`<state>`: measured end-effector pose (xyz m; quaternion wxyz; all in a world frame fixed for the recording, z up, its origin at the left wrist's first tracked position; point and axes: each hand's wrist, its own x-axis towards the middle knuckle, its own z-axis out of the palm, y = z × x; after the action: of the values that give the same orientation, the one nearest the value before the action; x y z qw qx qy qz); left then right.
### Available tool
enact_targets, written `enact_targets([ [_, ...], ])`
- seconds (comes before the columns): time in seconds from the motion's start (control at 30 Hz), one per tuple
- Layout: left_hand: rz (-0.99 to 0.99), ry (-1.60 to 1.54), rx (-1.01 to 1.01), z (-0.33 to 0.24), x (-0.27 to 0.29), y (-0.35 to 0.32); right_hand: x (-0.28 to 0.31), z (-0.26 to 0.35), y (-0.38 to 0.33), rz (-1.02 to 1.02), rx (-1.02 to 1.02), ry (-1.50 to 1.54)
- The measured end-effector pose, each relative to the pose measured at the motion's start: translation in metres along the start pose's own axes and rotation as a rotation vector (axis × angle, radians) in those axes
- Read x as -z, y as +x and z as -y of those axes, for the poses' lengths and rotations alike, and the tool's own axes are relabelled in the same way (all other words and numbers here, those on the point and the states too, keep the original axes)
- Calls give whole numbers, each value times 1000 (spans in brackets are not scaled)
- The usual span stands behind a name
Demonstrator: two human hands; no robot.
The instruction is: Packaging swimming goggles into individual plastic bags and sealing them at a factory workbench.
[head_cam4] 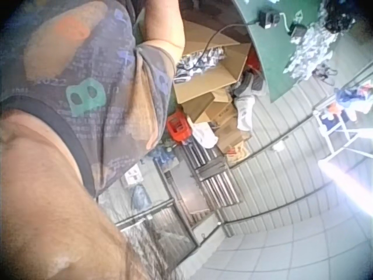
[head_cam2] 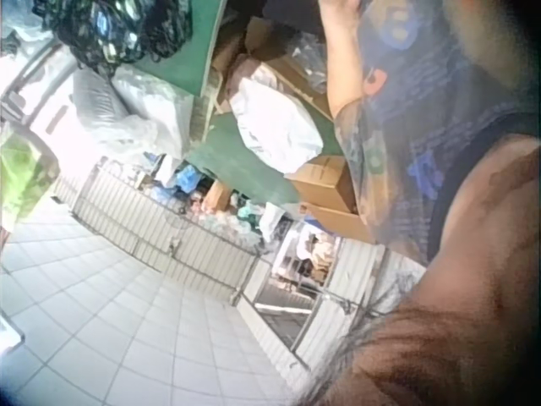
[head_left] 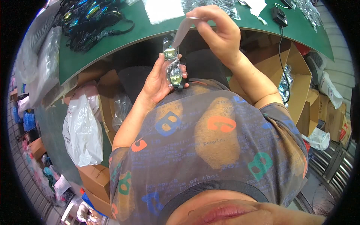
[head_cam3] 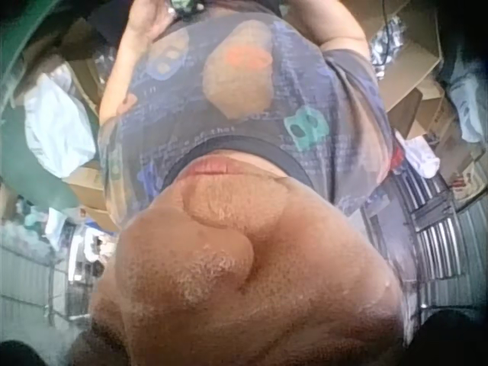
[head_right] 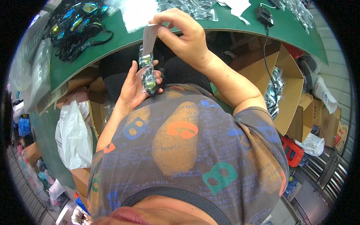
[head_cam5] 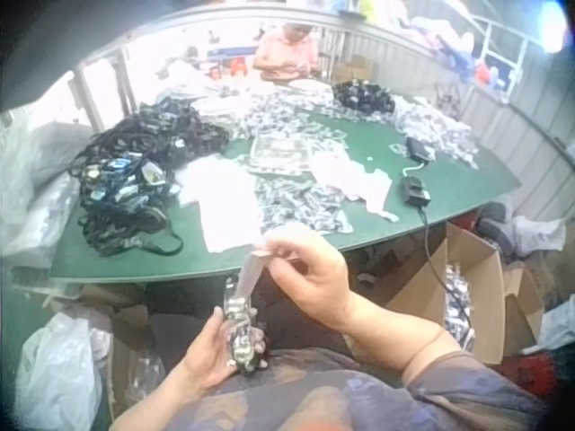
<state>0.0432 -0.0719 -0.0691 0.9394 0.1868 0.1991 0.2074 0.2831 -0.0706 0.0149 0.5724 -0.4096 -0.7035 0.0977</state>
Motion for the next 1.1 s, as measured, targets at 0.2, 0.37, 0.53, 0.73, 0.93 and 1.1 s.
enact_targets([
  [0.2, -104, 16, -4, -5, -24, 0, -15, 24, -42, 394, 388, -268],
  [0.37, 7, 7, 28, 2, 1, 4, 3, 1, -2, 82, 337, -433],
  [0.53, -67, 260, 12, 4, -16, 0, -1, 7, 36, 125, 332, -508],
  [0.73, -93, 146, 54, 5, -6, 0, -16, -7, 15, 167, 441, -489],
  [0.93, -25, 45, 35, 0, 0, -2, -32, 14, -57, 454, 235, -308],
  [1.1, -24, -23, -1, -1, -5, -1, -29, 21, -65, 515, 210, -265],
])
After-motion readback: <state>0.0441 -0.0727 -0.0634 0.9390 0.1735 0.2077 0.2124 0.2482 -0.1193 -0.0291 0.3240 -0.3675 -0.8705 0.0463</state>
